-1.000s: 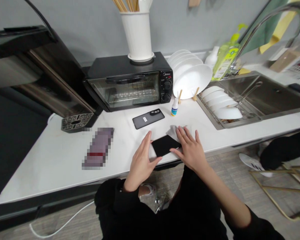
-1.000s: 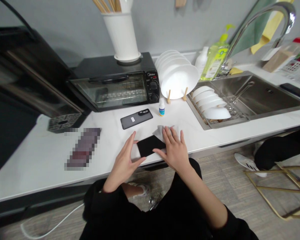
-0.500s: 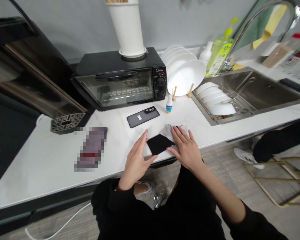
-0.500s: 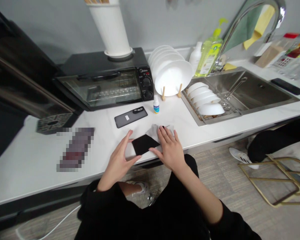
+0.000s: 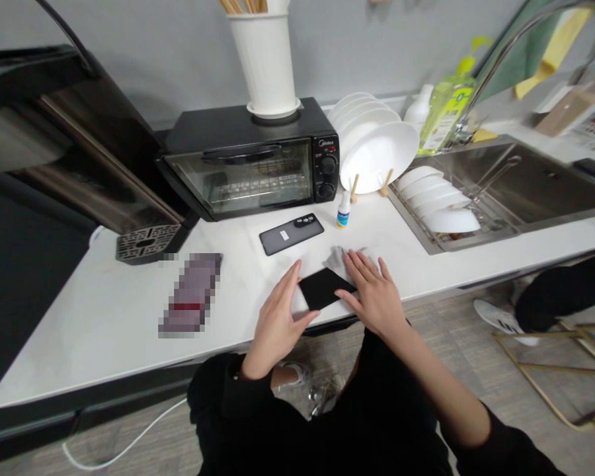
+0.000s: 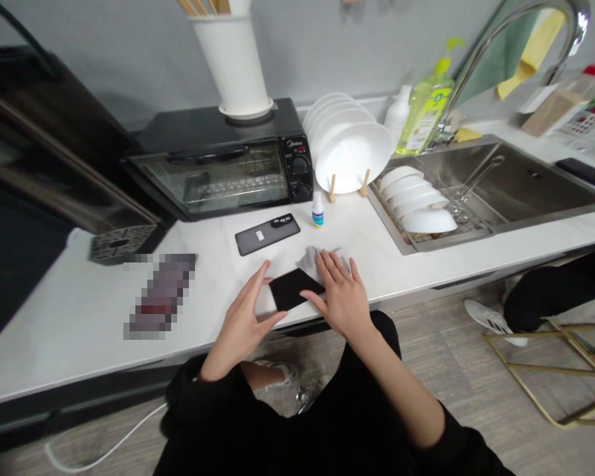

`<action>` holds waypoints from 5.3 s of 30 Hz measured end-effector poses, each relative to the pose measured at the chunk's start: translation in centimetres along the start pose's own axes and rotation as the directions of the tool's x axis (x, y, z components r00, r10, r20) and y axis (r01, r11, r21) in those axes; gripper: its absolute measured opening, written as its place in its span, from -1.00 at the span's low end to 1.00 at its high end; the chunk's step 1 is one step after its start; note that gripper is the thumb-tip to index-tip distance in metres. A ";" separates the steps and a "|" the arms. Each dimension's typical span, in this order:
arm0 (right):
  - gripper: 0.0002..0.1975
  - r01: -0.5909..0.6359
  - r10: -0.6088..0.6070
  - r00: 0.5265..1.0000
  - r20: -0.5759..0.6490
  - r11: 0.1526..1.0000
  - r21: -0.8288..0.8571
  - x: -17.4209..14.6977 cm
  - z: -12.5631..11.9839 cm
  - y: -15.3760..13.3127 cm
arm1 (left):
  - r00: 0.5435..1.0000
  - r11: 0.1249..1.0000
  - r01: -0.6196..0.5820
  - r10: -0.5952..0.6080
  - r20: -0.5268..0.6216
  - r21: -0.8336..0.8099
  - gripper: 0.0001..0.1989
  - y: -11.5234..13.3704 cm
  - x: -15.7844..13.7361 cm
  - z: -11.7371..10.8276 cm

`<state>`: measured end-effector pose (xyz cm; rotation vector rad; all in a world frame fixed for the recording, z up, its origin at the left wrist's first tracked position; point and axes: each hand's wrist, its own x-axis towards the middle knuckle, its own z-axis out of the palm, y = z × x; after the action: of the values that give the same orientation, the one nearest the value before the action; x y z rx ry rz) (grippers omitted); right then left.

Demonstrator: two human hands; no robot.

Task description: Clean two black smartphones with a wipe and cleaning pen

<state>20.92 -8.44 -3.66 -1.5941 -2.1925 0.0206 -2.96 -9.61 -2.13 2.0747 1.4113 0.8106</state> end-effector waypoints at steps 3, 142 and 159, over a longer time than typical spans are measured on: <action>-0.13 0.117 -0.120 0.992 0.033 0.990 0.076 0.6 1.0 -3.1 | 1.000 1.000 -0.006 0.006 -0.003 -0.027 0.02 -0.3 0.0 0.0; -0.31 0.282 -0.293 0.953 0.071 0.949 0.140 -0.8 0.4 -3.6 | 0.999 0.999 -0.018 0.019 -0.029 0.039 0.27 0.3 0.1 0.0; -0.53 0.177 -0.123 0.967 -0.225 0.955 0.239 -3.6 0.7 2.5 | 0.999 0.897 0.018 -0.001 -0.038 0.442 -0.25 -4.1 8.5 -5.7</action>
<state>23.84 -10.69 -6.10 -1.2275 -2.0481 0.0857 -7.26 0.21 0.70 2.3897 1.7549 0.5600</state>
